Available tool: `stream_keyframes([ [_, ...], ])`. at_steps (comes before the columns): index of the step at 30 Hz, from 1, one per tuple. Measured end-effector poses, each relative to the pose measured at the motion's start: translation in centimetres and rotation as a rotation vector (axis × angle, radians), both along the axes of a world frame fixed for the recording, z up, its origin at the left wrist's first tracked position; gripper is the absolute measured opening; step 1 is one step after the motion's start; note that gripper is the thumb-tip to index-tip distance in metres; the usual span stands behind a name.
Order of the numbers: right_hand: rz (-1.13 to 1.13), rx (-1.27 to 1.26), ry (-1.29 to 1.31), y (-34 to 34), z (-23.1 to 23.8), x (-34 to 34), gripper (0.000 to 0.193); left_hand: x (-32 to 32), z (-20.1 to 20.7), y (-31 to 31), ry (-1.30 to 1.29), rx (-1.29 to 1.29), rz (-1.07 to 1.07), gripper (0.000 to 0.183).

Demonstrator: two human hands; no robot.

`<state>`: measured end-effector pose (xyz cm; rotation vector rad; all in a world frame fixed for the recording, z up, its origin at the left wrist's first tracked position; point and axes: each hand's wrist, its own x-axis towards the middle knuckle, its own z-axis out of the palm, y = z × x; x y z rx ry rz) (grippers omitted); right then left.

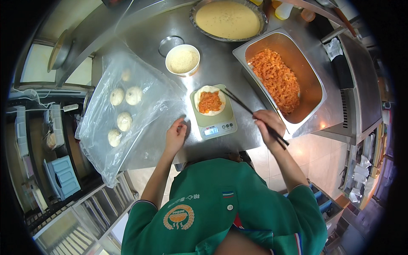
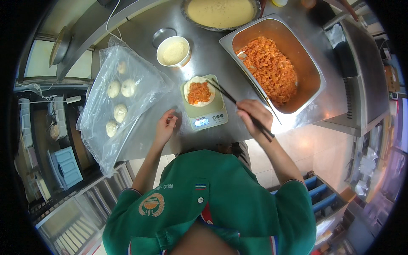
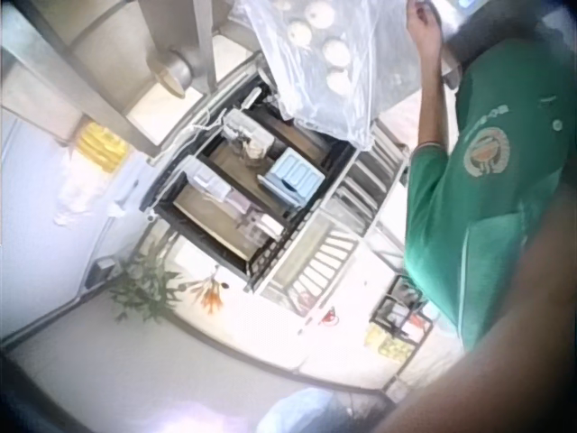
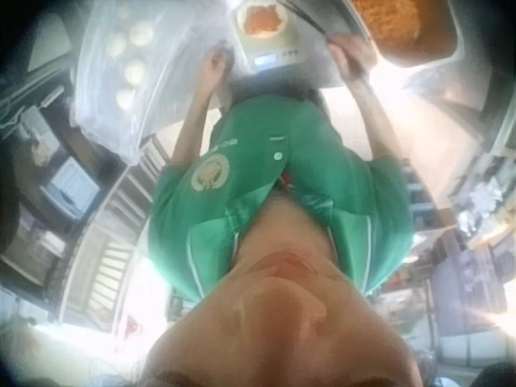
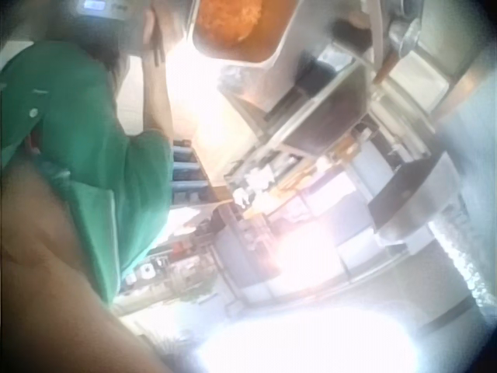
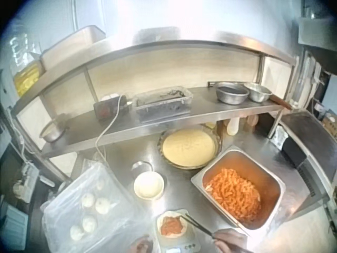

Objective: The person flattens dough balls, fills them with shredded orange filling and a brown crumb mixture, then folds and seals each bun. The person places finished buns on a tray and stores a container of filling in a refrigerator.

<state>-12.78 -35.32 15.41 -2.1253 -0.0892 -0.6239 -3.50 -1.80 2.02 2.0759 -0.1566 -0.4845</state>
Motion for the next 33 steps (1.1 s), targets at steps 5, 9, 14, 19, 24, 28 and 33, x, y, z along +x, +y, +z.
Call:
stream_keyframes([
  [5, -0.016, -0.079, -0.129, -1.0, 2.3, 0.3, 0.017, -0.1, 0.1, -0.6, -0.116, -0.083, 0.042, 0.034],
  [9, -0.257, -0.029, -0.058, -2.3, 2.9, 0.5, 0.016, -0.2, 0.4, -0.8, -0.067, -0.070, 0.044, 0.035],
  [14, -0.387, -0.031, -0.034, -4.7, 1.6, 0.1, 0.019, -0.3, 0.3, -0.5, -0.040, -0.073, 0.051, 0.036],
  [19, -0.427, 0.400, -0.039, -5.7, 2.5, 1.1, 0.017, -0.5, 0.8, -0.6, -0.012, -0.041, 0.038, 0.036],
  [24, -0.370, 0.358, 0.049, -8.5, 1.8, 3.3, 0.016, -0.1, 0.2, -1.2, 0.003, -0.124, 0.042, 0.035],
  [28, -0.336, 0.521, 0.162, -10.9, -1.3, 7.3, 0.019, -0.1, 0.3, -1.5, 0.013, -0.109, 0.022, 0.034],
  [33, -0.348, 0.620, 0.332, -12.5, -5.3, 11.3, 0.023, 0.3, 0.1, -1.0, 0.058, -0.086, -0.009, 0.036],
])
